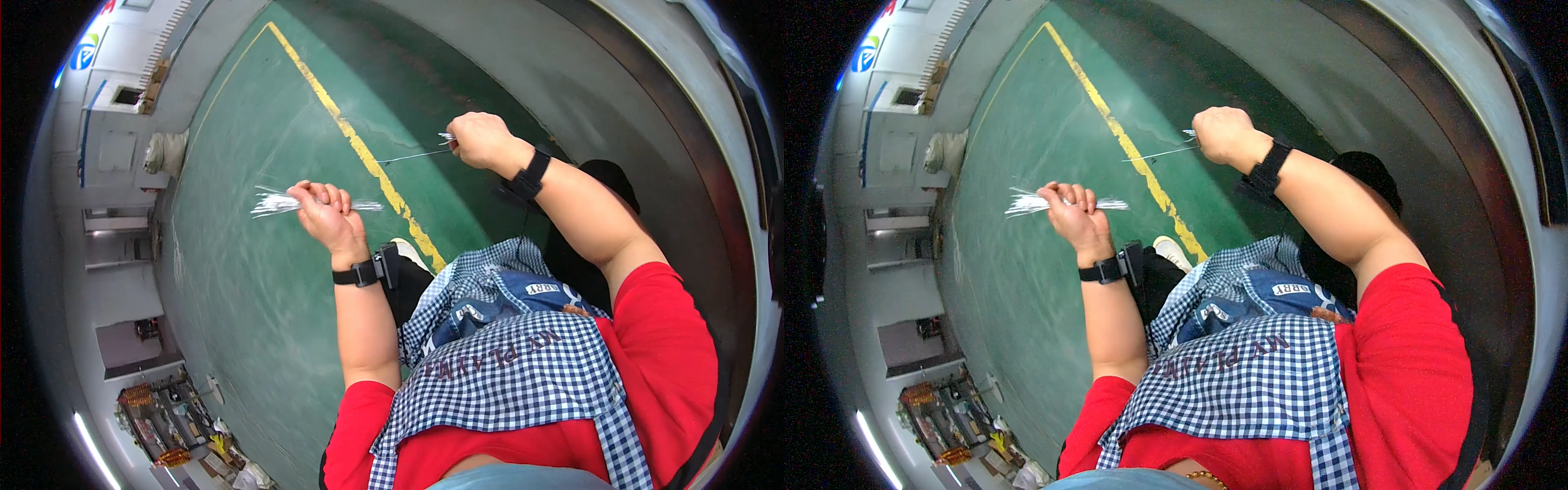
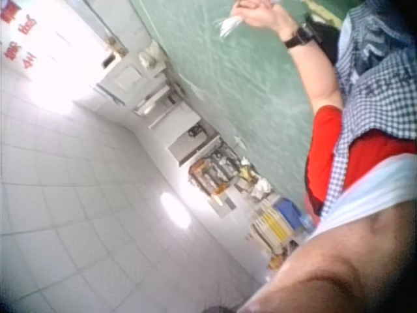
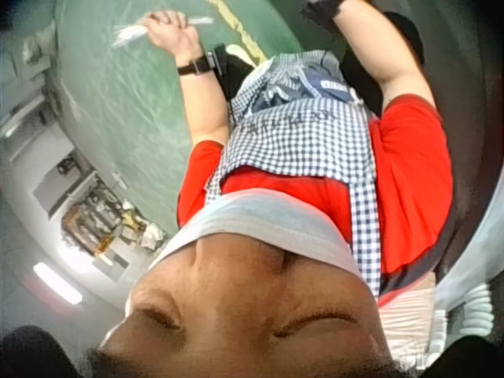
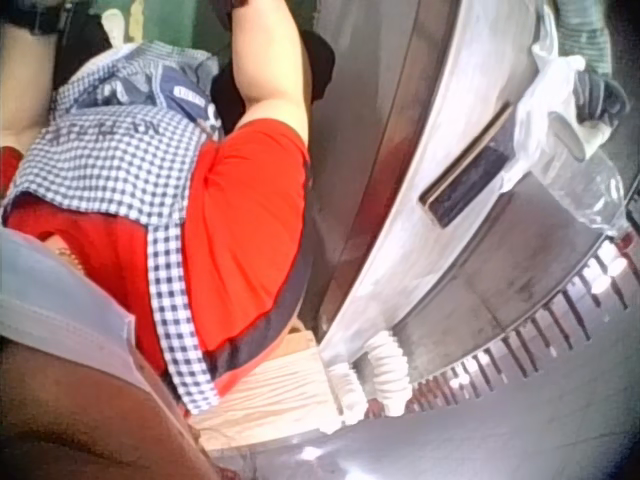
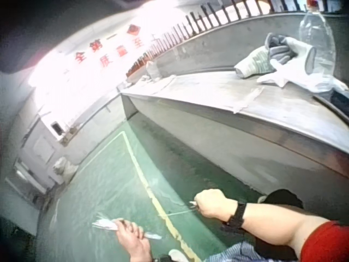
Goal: Inspecting and sorting a bundle of thin metallic wires while sitting at a workstation.
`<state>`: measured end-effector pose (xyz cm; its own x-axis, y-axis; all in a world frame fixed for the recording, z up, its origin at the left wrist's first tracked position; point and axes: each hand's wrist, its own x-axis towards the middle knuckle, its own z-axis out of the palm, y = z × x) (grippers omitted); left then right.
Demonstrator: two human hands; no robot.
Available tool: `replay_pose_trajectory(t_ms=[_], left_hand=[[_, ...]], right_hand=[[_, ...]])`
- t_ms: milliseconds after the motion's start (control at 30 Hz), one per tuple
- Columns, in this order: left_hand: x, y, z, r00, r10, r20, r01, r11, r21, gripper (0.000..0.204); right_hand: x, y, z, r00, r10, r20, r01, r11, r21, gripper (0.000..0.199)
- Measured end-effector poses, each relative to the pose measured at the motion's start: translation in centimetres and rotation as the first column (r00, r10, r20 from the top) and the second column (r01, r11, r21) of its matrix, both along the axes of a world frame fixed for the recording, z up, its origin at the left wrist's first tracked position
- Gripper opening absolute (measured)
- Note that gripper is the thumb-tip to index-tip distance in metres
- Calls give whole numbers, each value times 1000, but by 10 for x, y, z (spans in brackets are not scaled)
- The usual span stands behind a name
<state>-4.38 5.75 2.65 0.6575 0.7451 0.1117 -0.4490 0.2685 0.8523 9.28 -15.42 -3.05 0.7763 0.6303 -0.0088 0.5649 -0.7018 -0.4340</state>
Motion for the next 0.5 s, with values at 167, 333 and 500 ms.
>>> replay_pose_trajectory(t_ms=[167, 333, 500], left_hand=[[-47, -6, 56, 991, 125, 53, -136, 934, 329, 37], [-94, -17, 74, 951, 249, 183, -309, 741, 596, 37], [-115, -25, 41, 957, 284, 55, -267, 794, 546, 37]], right_hand=[[1, -7, 5, 1000, -22, -12, 22, 999, 23, 8], [2, -2, 14, 1000, 16, 9, -17, 997, 76, 10], [1, 2, 9, 999, 33, 2, -33, 998, 60, 11]])
